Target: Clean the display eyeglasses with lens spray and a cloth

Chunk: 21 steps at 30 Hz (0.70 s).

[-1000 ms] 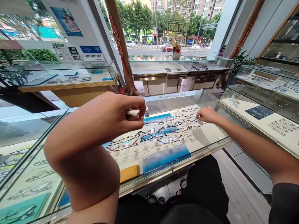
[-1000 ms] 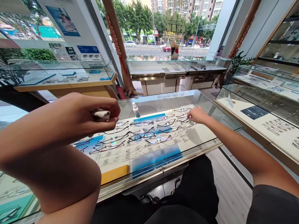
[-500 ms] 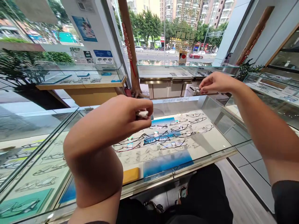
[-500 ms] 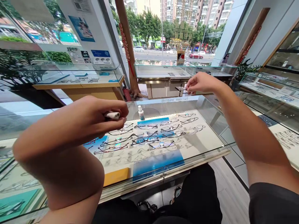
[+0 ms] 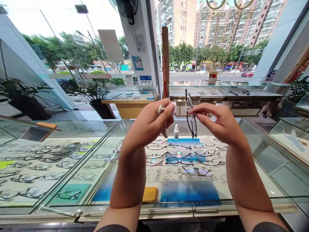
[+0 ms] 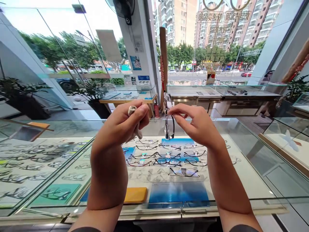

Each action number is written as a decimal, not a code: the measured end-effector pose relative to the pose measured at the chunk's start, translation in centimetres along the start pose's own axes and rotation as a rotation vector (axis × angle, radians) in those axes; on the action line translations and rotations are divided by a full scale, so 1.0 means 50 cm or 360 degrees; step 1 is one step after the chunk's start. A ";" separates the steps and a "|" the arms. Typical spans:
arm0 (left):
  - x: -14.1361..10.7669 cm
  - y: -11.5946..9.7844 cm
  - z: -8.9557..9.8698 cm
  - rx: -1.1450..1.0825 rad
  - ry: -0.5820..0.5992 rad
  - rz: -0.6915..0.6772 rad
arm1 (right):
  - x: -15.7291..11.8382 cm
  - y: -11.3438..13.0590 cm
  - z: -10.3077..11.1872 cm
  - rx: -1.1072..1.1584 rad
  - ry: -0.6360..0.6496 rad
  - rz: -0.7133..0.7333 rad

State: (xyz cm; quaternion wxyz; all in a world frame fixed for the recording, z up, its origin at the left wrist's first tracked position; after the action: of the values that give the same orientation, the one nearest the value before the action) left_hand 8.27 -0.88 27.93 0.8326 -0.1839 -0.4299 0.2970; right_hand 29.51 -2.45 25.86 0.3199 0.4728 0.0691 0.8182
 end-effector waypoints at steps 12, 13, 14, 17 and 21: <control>0.061 0.090 -0.105 -0.0923 0.0285 0.0291 | -0.012 -0.019 0.022 -0.0164 -0.0090 0.0011; 0.062 0.092 -0.107 -0.0943 0.0291 0.0332 | -0.012 -0.018 0.023 -0.0164 -0.0089 0.0012; 0.062 0.093 -0.107 -0.0957 0.0289 0.0373 | -0.013 -0.016 0.024 -0.0165 -0.0088 0.0012; 0.064 0.095 -0.104 -0.0964 0.0250 0.0443 | -0.014 -0.008 0.023 -0.0174 -0.0080 0.0019; 0.062 0.096 -0.103 -0.0763 0.0280 0.0465 | -0.015 -0.003 0.017 -0.0246 -0.0028 0.0047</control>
State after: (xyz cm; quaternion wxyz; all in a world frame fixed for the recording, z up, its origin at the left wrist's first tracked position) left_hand 12.29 4.51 24.22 0.7478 -0.4603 -0.3830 0.2866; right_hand 30.52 -2.93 25.74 0.3438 0.4548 -0.0040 0.8215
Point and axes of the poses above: each hand's wrist, its own x-axis towards the middle knuckle, its own z-axis out of the back of the hand, y = z × x, the point moved 5 cm from there along x, towards the middle knuckle, and after that the axes turned 4 degrees about x, right-handed, at the moved point
